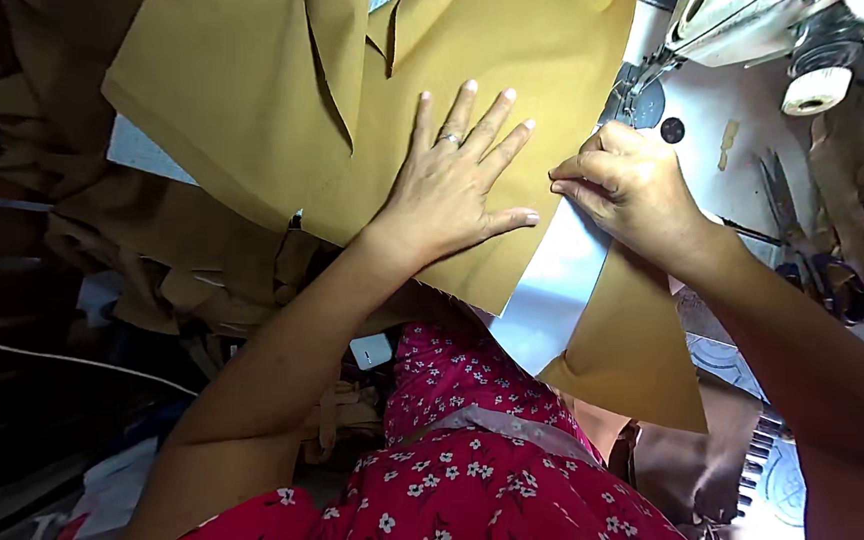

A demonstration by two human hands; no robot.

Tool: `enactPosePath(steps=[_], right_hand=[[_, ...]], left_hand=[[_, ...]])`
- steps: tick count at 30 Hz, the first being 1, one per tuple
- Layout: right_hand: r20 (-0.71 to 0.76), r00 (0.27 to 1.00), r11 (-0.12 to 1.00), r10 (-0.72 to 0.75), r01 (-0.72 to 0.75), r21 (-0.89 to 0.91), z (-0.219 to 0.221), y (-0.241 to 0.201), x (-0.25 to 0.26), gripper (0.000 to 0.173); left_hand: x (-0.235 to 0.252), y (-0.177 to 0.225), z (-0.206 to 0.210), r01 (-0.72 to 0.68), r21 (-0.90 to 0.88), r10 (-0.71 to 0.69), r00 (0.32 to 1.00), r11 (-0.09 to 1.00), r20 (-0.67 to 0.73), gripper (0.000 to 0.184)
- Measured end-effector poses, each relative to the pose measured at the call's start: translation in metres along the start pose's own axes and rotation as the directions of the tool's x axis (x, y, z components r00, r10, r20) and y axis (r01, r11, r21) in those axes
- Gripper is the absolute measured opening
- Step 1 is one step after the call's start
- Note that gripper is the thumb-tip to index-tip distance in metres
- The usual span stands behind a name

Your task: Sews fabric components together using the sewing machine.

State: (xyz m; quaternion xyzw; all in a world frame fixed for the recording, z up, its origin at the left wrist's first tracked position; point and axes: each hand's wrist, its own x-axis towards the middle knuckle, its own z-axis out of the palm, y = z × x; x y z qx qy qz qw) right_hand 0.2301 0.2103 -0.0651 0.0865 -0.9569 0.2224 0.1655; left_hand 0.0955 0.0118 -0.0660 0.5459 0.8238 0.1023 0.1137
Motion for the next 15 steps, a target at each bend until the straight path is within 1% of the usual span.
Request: enactPosePath(steps=[3, 4, 5, 6, 7, 8, 9, 11, 13, 15], right_hand=[[-0.04, 0.998, 0.999, -0.05, 0.051, 0.009, 0.004, 0.0, -0.002, 0.015], [-0.05, 0.995, 0.996, -0.089, 0.09, 0.008, 0.005, 0.0, -0.001, 0.016], [-0.054, 0.99, 0.991, -0.133, 0.134, 0.013, 0.006, 0.0, -0.001, 0.018], [-0.06, 0.983, 0.985, -0.172, 0.174, 0.023, 0.007, 0.0, 0.0, 0.02], [-0.064, 0.977, 0.978, -0.203, 0.205, 0.039, 0.009, 0.001, 0.001, 0.021], [-0.063, 0.973, 0.972, -0.223, 0.227, 0.054, 0.009, 0.001, 0.001, 0.021], [-0.055, 0.97, 0.969, -0.235, 0.238, 0.069, 0.008, 0.002, 0.002, 0.022], [-0.026, 0.971, 0.967, -0.239, 0.24, 0.083, 0.005, 0.004, 0.002, 0.023], [-0.008, 0.971, 0.968, -0.237, 0.237, 0.083, 0.004, 0.005, 0.001, 0.024], [0.001, 0.973, 0.97, -0.229, 0.229, 0.08, 0.002, 0.006, 0.0, 0.024]], left_hand=[[-0.023, 0.004, -0.007, 0.197, 0.042, -0.197, 0.98, 0.98, -0.009, 0.1], [-0.029, 0.01, -0.011, 0.236, 0.036, -0.236, 0.972, 0.971, -0.027, 0.096], [-0.034, 0.019, -0.013, 0.235, 0.01, -0.234, 0.968, 0.972, -0.09, 0.084], [-0.038, 0.031, -0.011, 0.194, -0.025, -0.195, 0.958, 0.981, -0.211, 0.063], [-0.042, 0.043, -0.007, 0.125, -0.075, -0.143, 0.931, 0.989, -0.337, 0.041], [-0.046, 0.055, -0.001, 0.053, -0.143, -0.109, 0.902, 0.988, -0.418, 0.027], [-0.049, 0.066, 0.004, 0.012, -0.199, -0.101, 0.889, 0.98, -0.446, 0.022], [-0.05, 0.078, 0.015, 0.028, -0.262, -0.142, 0.893, 0.965, -0.427, 0.022], [-0.049, 0.079, 0.025, 0.082, -0.278, -0.192, 0.898, 0.957, -0.395, 0.027], [-0.049, 0.078, 0.027, 0.105, -0.28, -0.211, 0.898, 0.954, -0.386, 0.031]])
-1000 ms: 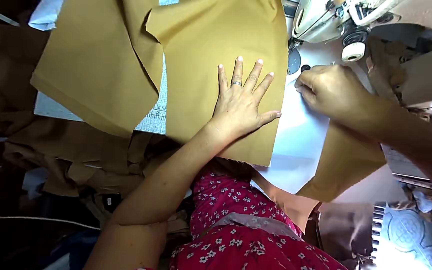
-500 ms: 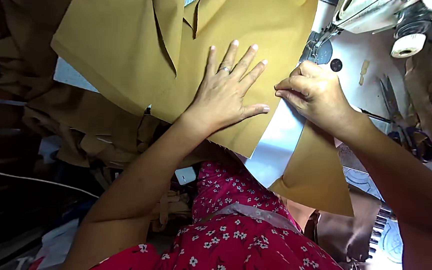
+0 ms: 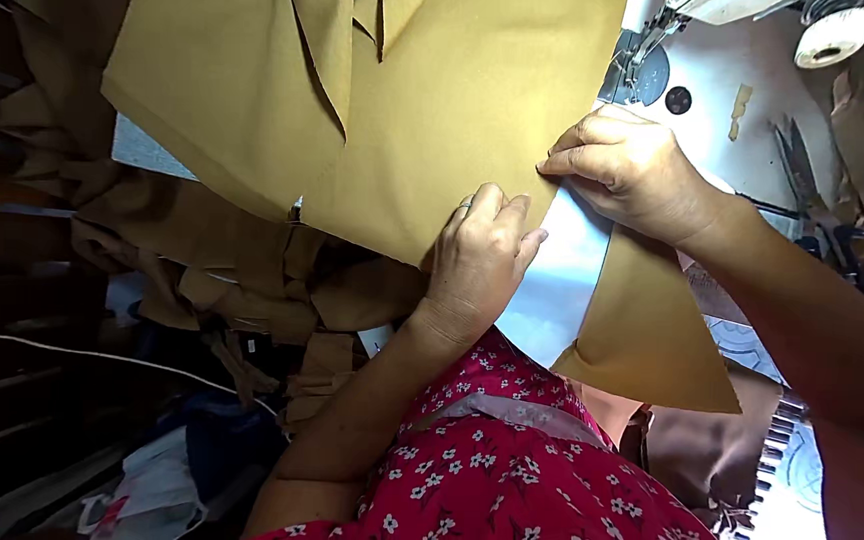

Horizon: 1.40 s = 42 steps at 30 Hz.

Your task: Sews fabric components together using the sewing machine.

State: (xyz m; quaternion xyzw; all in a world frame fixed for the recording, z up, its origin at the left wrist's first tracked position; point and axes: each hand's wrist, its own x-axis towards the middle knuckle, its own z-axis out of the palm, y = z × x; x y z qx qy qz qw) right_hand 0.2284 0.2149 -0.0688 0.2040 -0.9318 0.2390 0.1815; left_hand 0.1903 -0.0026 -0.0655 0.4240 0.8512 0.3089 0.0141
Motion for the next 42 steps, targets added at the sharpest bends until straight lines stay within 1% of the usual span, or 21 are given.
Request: enactPosePath(steps=[7, 10, 15, 19, 22, 25, 27, 29, 31, 32, 34, 36, 37, 39, 40, 42], right_hand=[[-0.018, 0.999, 0.999, 0.045, -0.045, 0.02, -0.004, 0.001, -0.005, 0.021], [-0.007, 0.999, 0.999, 0.044, -0.044, 0.028, -0.005, 0.001, -0.004, 0.022], [0.009, 0.999, 0.998, 0.051, -0.051, 0.041, -0.006, 0.003, -0.002, 0.02], [-0.005, 0.999, 0.998, 0.036, -0.035, 0.058, -0.004, 0.006, -0.001, 0.018], [-0.007, 1.0, 0.998, 0.022, -0.021, 0.06, -0.004, 0.008, -0.001, 0.018], [-0.02, 1.0, 0.999, 0.024, -0.023, 0.037, -0.001, 0.007, -0.001, 0.018], [-0.033, 0.999, 1.0, 0.021, -0.02, 0.013, 0.001, 0.007, -0.001, 0.018], [-0.038, 0.999, 1.0, -0.012, 0.011, -0.025, 0.002, 0.007, -0.001, 0.018], [-0.046, 0.997, 0.996, -0.057, 0.053, -0.076, 0.004, 0.007, -0.003, 0.018], [-0.046, 0.996, 0.991, -0.079, 0.074, -0.11, 0.005, 0.007, -0.004, 0.018], [-0.05, 0.989, 0.974, -0.139, 0.127, -0.19, 0.008, 0.004, -0.009, 0.018], [-0.046, 0.983, 0.951, -0.177, 0.159, -0.265, 0.009, -0.001, -0.015, 0.02], [-0.054, 0.981, 0.945, -0.186, 0.163, -0.283, 0.009, -0.003, -0.018, 0.021], [-0.065, 0.979, 0.941, -0.193, 0.166, -0.295, 0.008, -0.005, -0.024, 0.021], [-0.067, 0.979, 0.941, -0.195, 0.167, -0.296, 0.006, -0.005, -0.027, 0.021], [-0.025, 0.988, 0.947, -0.152, 0.139, -0.29, -0.003, -0.003, -0.031, 0.024]], left_hand=[[0.004, 0.007, -0.004, 0.031, 0.063, -0.036, 0.997, 0.998, 0.067, 0.029], [0.005, 0.007, -0.005, 0.023, 0.056, -0.026, 0.998, 0.998, 0.054, 0.024], [0.009, 0.003, -0.007, 0.017, -0.004, -0.017, 1.0, 1.0, 0.004, 0.017], [0.017, -0.003, -0.01, 0.054, -0.089, -0.054, 0.999, 0.995, -0.005, 0.02], [0.022, -0.009, -0.014, 0.086, -0.164, -0.082, 0.996, 0.983, 0.026, 0.02], [0.025, -0.01, -0.018, 0.102, -0.178, -0.092, 0.994, 0.979, 0.065, 0.02], [0.026, -0.011, -0.019, 0.086, -0.156, -0.074, 0.994, 0.984, 0.079, 0.023], [0.026, -0.012, -0.019, 0.038, -0.126, -0.028, 0.997, 0.991, 0.076, 0.027], [0.023, -0.012, -0.018, -0.035, -0.087, 0.043, 0.995, 0.996, 0.092, 0.029], [0.023, -0.013, -0.017, -0.097, -0.06, 0.103, 0.989, 0.994, 0.109, 0.029], [0.026, -0.018, -0.014, -0.277, 0.008, 0.272, 0.947, 0.961, 0.169, 0.028], [0.04, -0.029, -0.013, -0.504, 0.031, 0.49, 0.85, 0.863, 0.196, 0.027], [0.05, -0.036, -0.013, -0.586, 0.003, 0.574, 0.794, 0.81, 0.2, 0.031], [0.07, -0.051, -0.013, -0.663, -0.128, 0.672, 0.702, 0.738, 0.235, 0.037], [0.078, -0.058, -0.012, -0.66, -0.182, 0.682, 0.68, 0.729, 0.269, 0.036], [0.083, -0.066, -0.005, -0.621, -0.216, 0.653, 0.67, 0.753, 0.353, 0.04]])
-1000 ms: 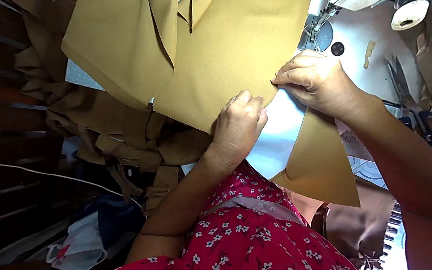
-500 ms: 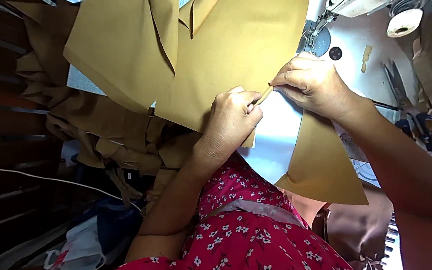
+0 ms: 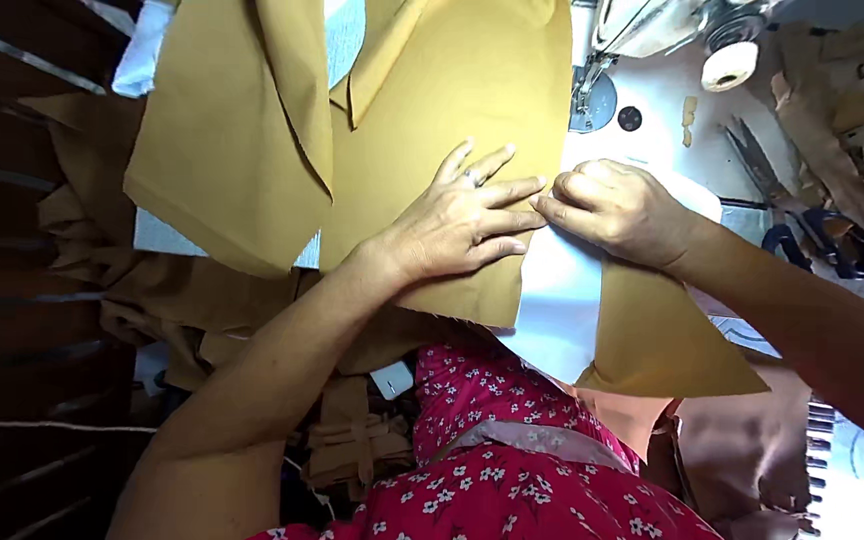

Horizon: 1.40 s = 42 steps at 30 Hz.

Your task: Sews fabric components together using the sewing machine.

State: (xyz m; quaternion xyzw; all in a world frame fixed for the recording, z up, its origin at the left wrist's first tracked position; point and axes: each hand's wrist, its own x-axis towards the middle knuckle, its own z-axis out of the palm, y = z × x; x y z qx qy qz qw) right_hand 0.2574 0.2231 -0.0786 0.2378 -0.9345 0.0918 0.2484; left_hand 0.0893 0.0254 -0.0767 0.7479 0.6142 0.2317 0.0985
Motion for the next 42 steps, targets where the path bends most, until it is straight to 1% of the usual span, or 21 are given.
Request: enactPosePath(steps=[1, 2, 3, 4, 5, 6, 7, 9, 11, 13, 14, 16, 18, 25, 30, 42], right_hand=[[0.063, 0.997, 0.999, 0.05, -0.051, 0.014, -0.008, 0.001, -0.002, 0.027], [0.152, 0.98, 0.99, 0.132, -0.137, 0.026, -0.018, 0.0, -0.002, 0.029], [0.254, 0.938, 0.967, 0.236, -0.253, 0.035, -0.03, -0.002, -0.002, 0.031], [0.333, 0.877, 0.927, 0.345, -0.373, 0.021, -0.041, -0.003, 0.001, 0.031], [0.371, 0.814, 0.879, 0.446, -0.476, -0.014, -0.05, -0.006, 0.005, 0.028], [0.366, 0.761, 0.826, 0.536, -0.563, -0.041, -0.056, -0.009, 0.009, 0.026], [0.327, 0.716, 0.767, 0.617, -0.64, -0.046, -0.059, -0.014, 0.015, 0.028], [0.225, 0.653, 0.675, 0.723, -0.738, -0.029, -0.052, -0.026, 0.024, 0.032], [0.203, 0.597, 0.614, 0.776, -0.789, -0.025, -0.038, -0.034, 0.024, 0.037], [0.225, 0.565, 0.594, 0.794, -0.799, -0.093, -0.025, -0.03, 0.013, 0.041], [0.207, 0.573, 0.603, 0.793, -0.787, -0.133, -0.019, -0.024, 0.005, 0.041], [0.123, 0.623, 0.635, 0.773, -0.751, -0.181, -0.01, -0.013, -0.005, 0.042], [0.066, 0.649, 0.648, 0.758, -0.738, -0.189, -0.005, -0.007, -0.009, 0.042], [0.052, 0.653, 0.652, 0.755, -0.741, -0.162, -0.002, 0.019, -0.007, 0.044], [-0.008, 0.666, 0.657, 0.746, -0.739, -0.15, 0.005, 0.038, -0.005, 0.041], [-0.002, 0.673, 0.665, 0.74, -0.732, -0.146, 0.005, 0.046, -0.004, 0.04]], left_hand=[[0.001, 0.001, 0.003, 0.022, -0.003, -0.022, 1.0, 1.0, 0.011, 0.041], [0.002, 0.005, 0.007, 0.054, -0.003, -0.054, 0.998, 0.999, 0.014, 0.042], [0.004, 0.012, 0.01, 0.098, -0.006, -0.098, 0.995, 0.995, 0.012, 0.042], [0.006, 0.021, 0.014, 0.148, -0.002, -0.148, 0.989, 0.989, 0.008, 0.041], [0.01, 0.031, 0.016, 0.199, 0.008, -0.199, 0.98, 0.98, 0.007, 0.041], [0.014, 0.041, 0.018, 0.246, 0.014, -0.247, 0.969, 0.969, 0.004, 0.041], [0.017, 0.047, 0.019, 0.278, 0.02, -0.278, 0.961, 0.96, -0.004, 0.041], [0.023, 0.049, 0.023, 0.308, 0.026, -0.307, 0.951, 0.951, -0.02, 0.041], [0.026, 0.046, 0.024, 0.313, 0.045, -0.312, 0.95, 0.949, -0.025, 0.041], [0.027, 0.045, 0.025, 0.323, 0.069, -0.322, 0.946, 0.944, -0.027, 0.042], [0.028, 0.044, 0.025, 0.33, 0.081, -0.329, 0.944, 0.94, -0.029, 0.042], [0.031, 0.043, 0.024, 0.345, 0.087, -0.343, 0.939, 0.935, -0.032, 0.042], [0.034, 0.041, 0.022, 0.351, 0.083, -0.351, 0.936, 0.933, -0.019, 0.042], [0.053, 0.017, 0.02, 0.349, 0.078, -0.349, 0.937, 0.934, -0.013, 0.044], [0.064, 0.004, 0.016, 0.356, 0.065, -0.355, 0.935, 0.932, -0.013, 0.044], [0.066, -0.002, 0.014, 0.344, 0.074, -0.344, 0.939, 0.936, -0.016, 0.045]])
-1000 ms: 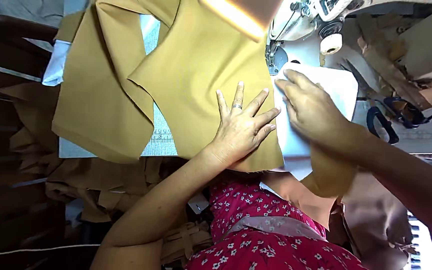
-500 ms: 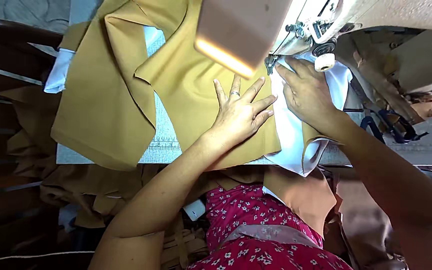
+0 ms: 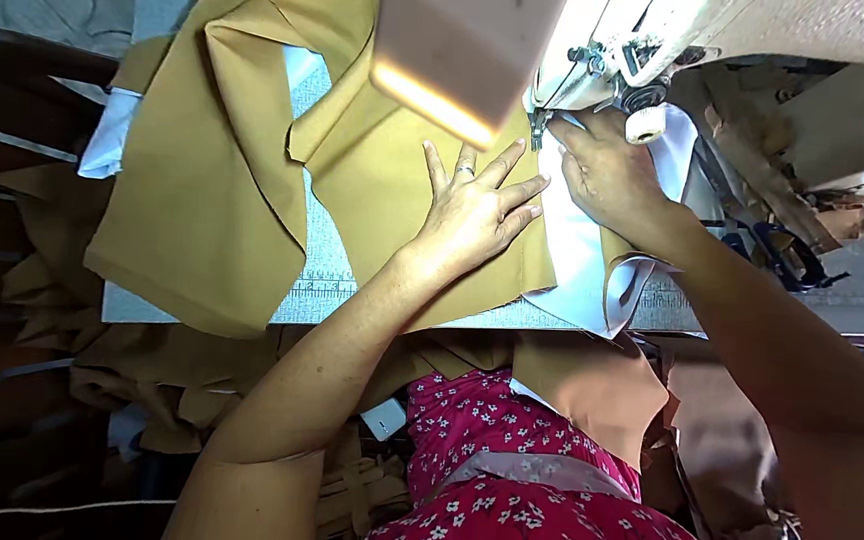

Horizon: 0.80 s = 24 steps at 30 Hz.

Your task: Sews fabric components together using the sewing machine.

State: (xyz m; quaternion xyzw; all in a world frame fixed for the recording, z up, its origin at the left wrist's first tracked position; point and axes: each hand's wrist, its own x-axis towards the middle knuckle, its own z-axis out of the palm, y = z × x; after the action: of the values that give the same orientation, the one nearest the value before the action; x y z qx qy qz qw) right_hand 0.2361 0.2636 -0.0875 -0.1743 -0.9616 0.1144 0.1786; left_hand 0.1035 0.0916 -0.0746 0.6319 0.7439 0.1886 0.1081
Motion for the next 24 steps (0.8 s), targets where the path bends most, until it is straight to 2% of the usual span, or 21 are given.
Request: enactPosePath(steps=[6, 10, 11, 13, 15, 17, 20, 24], right_hand=[[0.042, 0.999, 1.0, 0.015, -0.015, 0.016, 0.004, 0.012, 0.013, 0.038], [0.061, 0.998, 0.995, -0.025, 0.019, 0.099, 0.006, 0.024, 0.018, 0.037], [0.096, 0.994, 0.991, -0.053, 0.04, 0.126, 0.0, 0.025, 0.016, 0.039], [0.15, 0.964, 0.966, -0.221, 0.195, 0.171, -0.024, 0.018, 0.006, 0.04], [0.244, 0.892, 0.921, -0.381, 0.344, 0.182, -0.052, 0.003, -0.011, 0.038], [0.333, 0.833, 0.897, -0.441, 0.418, 0.143, -0.074, -0.01, -0.036, 0.042], [0.442, 0.817, 0.923, -0.371, 0.376, 0.08, -0.092, -0.021, -0.074, 0.045], [0.442, 0.894, 0.998, -0.07, 0.058, 0.04, -0.102, -0.023, -0.094, 0.027]], left_hand=[[0.008, -0.004, -0.001, 0.005, -0.003, -0.005, 1.0, 1.0, 0.007, 0.045], [0.012, -0.009, -0.001, -0.013, -0.001, 0.013, 1.0, 1.0, 0.0, 0.045], [0.013, -0.011, -0.001, -0.018, -0.001, 0.018, 1.0, 1.0, -0.004, 0.046], [0.014, -0.012, -0.001, -0.02, 0.01, 0.02, 1.0, 1.0, -0.01, 0.046], [0.011, -0.005, -0.003, 0.006, 0.035, -0.006, 1.0, 0.999, 0.007, 0.046], [0.004, 0.01, -0.006, 0.064, 0.069, -0.066, 0.998, 0.996, 0.024, 0.047], [-0.013, 0.034, -0.003, 0.173, -0.019, -0.172, 0.984, 0.985, 0.044, 0.056], [-0.028, 0.03, 0.01, 0.153, 0.028, -0.152, 0.987, 0.988, -0.051, 0.057]])
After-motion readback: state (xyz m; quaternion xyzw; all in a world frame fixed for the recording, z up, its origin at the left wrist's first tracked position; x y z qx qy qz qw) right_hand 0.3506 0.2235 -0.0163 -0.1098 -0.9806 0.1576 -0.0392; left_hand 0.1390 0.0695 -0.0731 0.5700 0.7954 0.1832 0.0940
